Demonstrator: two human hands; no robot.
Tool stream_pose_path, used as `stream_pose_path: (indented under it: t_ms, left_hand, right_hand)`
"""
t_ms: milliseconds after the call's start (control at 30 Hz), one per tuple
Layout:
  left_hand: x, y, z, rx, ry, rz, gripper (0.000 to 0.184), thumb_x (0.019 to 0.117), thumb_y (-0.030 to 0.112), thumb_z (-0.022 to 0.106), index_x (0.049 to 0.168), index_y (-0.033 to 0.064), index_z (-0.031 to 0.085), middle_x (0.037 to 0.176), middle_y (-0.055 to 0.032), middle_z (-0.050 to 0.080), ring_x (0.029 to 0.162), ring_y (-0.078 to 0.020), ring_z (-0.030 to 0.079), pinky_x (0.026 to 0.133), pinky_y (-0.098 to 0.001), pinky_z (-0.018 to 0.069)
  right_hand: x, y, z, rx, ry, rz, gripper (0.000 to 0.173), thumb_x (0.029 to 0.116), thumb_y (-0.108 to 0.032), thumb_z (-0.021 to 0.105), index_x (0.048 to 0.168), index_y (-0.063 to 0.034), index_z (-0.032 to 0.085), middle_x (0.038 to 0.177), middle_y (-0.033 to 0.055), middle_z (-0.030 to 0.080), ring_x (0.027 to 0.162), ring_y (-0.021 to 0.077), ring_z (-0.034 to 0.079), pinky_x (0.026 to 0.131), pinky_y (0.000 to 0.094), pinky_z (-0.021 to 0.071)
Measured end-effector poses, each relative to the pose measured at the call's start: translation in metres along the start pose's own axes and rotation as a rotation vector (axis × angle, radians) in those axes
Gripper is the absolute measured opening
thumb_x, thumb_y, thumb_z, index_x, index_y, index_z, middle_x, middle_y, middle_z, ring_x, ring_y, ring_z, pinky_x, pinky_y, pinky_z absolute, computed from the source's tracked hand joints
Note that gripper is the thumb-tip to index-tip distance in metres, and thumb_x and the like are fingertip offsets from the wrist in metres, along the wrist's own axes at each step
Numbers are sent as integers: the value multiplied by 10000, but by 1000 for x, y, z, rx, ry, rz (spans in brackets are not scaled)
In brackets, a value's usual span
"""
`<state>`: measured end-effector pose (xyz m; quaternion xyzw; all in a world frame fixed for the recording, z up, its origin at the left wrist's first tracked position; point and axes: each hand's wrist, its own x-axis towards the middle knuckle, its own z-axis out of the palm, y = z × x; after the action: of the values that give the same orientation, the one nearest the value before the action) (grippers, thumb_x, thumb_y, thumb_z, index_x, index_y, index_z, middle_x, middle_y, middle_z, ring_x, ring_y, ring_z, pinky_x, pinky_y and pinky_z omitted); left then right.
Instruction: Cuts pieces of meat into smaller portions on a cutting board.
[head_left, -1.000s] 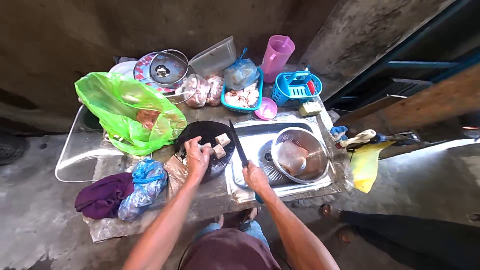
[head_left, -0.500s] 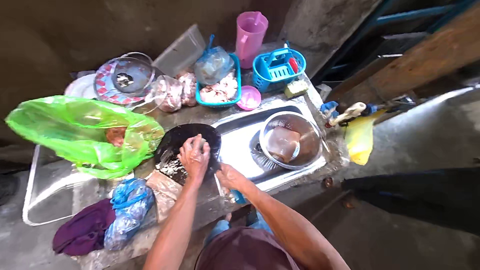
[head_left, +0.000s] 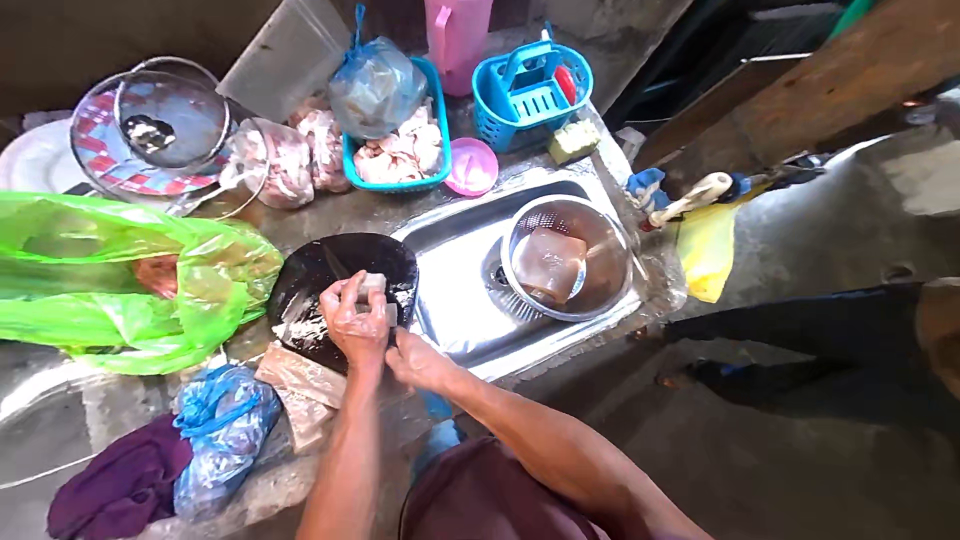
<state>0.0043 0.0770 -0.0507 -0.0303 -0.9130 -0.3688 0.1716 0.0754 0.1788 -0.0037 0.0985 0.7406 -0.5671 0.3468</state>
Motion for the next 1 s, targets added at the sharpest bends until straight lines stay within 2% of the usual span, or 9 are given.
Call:
stream_pose_path:
  t_ms: [100,267,367,500,600,733,833,933,1000]
  left_hand:
    - [-4,-3,2,-66,47,-33,316,924,224,638,1165,63,762,1168,-217,665,1089,-326,645,956,-443,518]
    - [-9,-11,4,-156,199,-11,348,1001,219,532,1167,-22,720,1158,-224,689,1098,-296,663,982,-391,533]
    - [-7,-17,3,-242,301,11,491,1030,336,455,1172,-65,699,1200,-256,651,1163,-295,617,1037,-377,485]
    - [3,0,-9,-639,366,-398,540,1065,199,205,1315,-147,537,1260,-227,624,1127,-202,629,1021,-347,492]
    - [20,3,-18,-1118,412,-616,611,1088,372,80,1274,-24,506,970,-93,666,803,-168,681,747,-360,596]
    - [29,4,-38,-1522,247,-874,520,1095,457,205,1088,136,615,904,-56,711,723,-183,708,554,-345,589]
    - [29,-6,-57,-1343,70,-937,308,1104,257,346,1185,98,597,984,-83,698,722,-180,696,506,-308,573]
    - [27,-7,-62,-1067,-16,-906,190,1029,98,546,1197,12,567,942,-117,673,661,-186,671,477,-301,565]
    - [19,-1,-57,-815,-66,-851,291,946,88,698,1197,-17,595,880,-128,674,640,-203,665,483,-334,568]
  right_hand:
    - [3,-4,-3,-184,16,34,425,1069,-247,424,1447,-57,462,1129,195,684,894,310,721,777,514,590]
    - [2,-20,-13,-488,20,24,455,1050,-257,459,1463,-65,464,1115,210,712,1064,376,705,910,591,548]
    - [-5,-41,-6,-724,93,16,501,1012,-207,484,1490,-68,420,1051,206,724,1017,407,714,846,597,548]
    - [-9,-69,0,-838,99,-40,572,1008,-163,496,1559,-98,353,1200,250,664,967,424,706,800,573,558]
    - [-10,-82,1,-822,133,-110,577,1018,-200,489,1572,-104,356,1219,229,663,975,403,707,797,561,558]
    - [-19,-76,-27,-589,220,-163,414,1014,-234,504,1400,-96,568,1090,177,737,1016,368,723,862,597,556]
    - [-3,-32,-66,-385,205,-108,380,1072,-305,477,1327,-71,635,1060,169,734,1000,308,717,925,543,552]
    - [2,9,-86,-160,151,-30,356,1090,-335,460,1200,-40,628,809,67,649,636,167,651,633,361,586]
    - [-2,22,-83,-23,95,18,328,1096,-306,461,1194,-29,608,743,43,613,557,138,609,559,318,564]
